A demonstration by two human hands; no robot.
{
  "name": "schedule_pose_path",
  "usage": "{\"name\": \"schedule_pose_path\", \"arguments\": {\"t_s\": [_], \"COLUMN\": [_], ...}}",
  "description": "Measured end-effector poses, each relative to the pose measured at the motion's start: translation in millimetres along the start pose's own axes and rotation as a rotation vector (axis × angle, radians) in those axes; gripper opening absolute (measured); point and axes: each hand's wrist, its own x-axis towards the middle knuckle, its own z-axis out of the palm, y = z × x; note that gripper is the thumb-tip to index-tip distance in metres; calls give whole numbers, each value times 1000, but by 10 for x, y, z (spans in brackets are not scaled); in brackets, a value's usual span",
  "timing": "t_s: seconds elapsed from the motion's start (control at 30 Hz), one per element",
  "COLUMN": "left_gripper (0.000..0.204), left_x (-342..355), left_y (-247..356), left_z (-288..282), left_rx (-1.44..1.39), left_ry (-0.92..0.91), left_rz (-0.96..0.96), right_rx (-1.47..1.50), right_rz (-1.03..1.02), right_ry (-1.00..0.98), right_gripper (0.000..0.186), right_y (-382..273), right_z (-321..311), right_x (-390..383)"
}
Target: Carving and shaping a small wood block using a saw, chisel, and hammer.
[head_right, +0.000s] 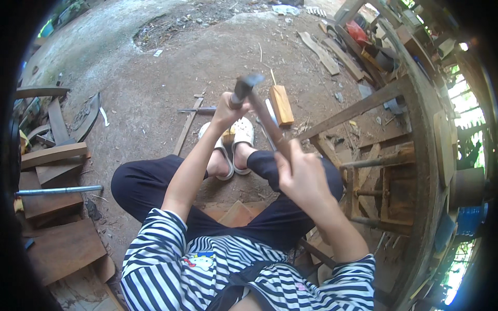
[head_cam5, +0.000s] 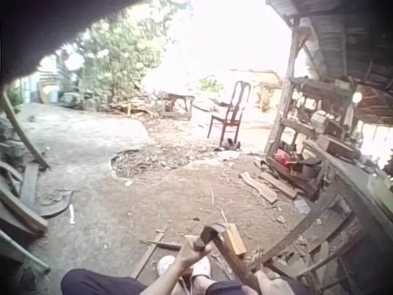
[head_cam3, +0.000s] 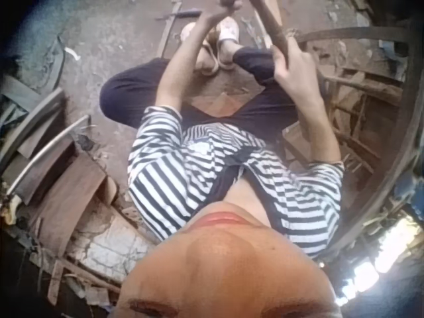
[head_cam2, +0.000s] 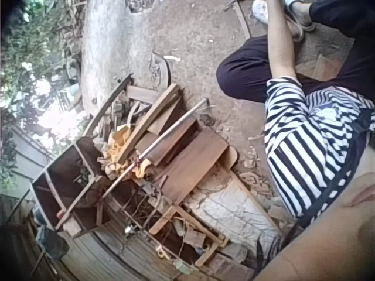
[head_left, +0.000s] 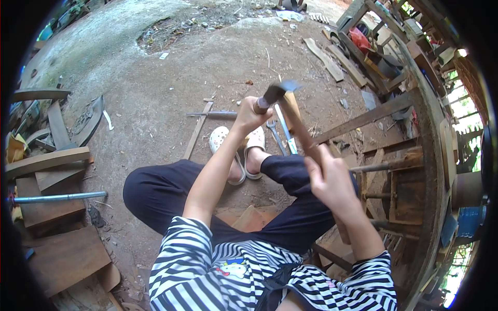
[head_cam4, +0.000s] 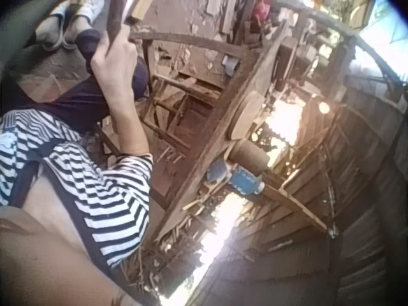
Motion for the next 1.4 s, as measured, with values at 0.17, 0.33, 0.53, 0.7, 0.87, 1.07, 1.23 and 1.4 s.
{"name": "schedule_pose_path", "arguments": {"t_s": [0.17, 0.33, 0.53, 0.7, 0.87, 1.07, 1.23, 1.4], "left_gripper": [23, 24, 22, 27, 29, 23, 20, 27], "left_x": [4, 1, 51, 73, 45, 41, 49, 50], "left_y": [-4, 11, 1, -34, -47, -40, -48, -62], "left_z": [-7, 32, 20, 3, 14, 10, 15, 30], "left_rx": [-22, -25, 25, -31, -22, 22, -53, -60], "left_ry": [-16, 1, 30, -41, 31, -11, 21, 17], "left_rz": [-1, -17, 16, -113, 30, 7, -31, -42], "right_rx": [268, 21, 339, -35, 155, 191, 108, 395], "right_rz": [-78, -62, -66, -18, -47, -69, -99, -51], "right_ry": [322, 69, 396, 72, 260, 194, 231, 437], "right_gripper": [15, 22, 15, 16, 18, 18, 19, 21], "right_y": [-11, -65, -162, -5, 35, -144, -3, 55], "right_z": [-126, 9, -318, 38, -166, -65, -84, -143], "right_x": [-101, 34, -83, 6, -73, 88, 191, 107]}}
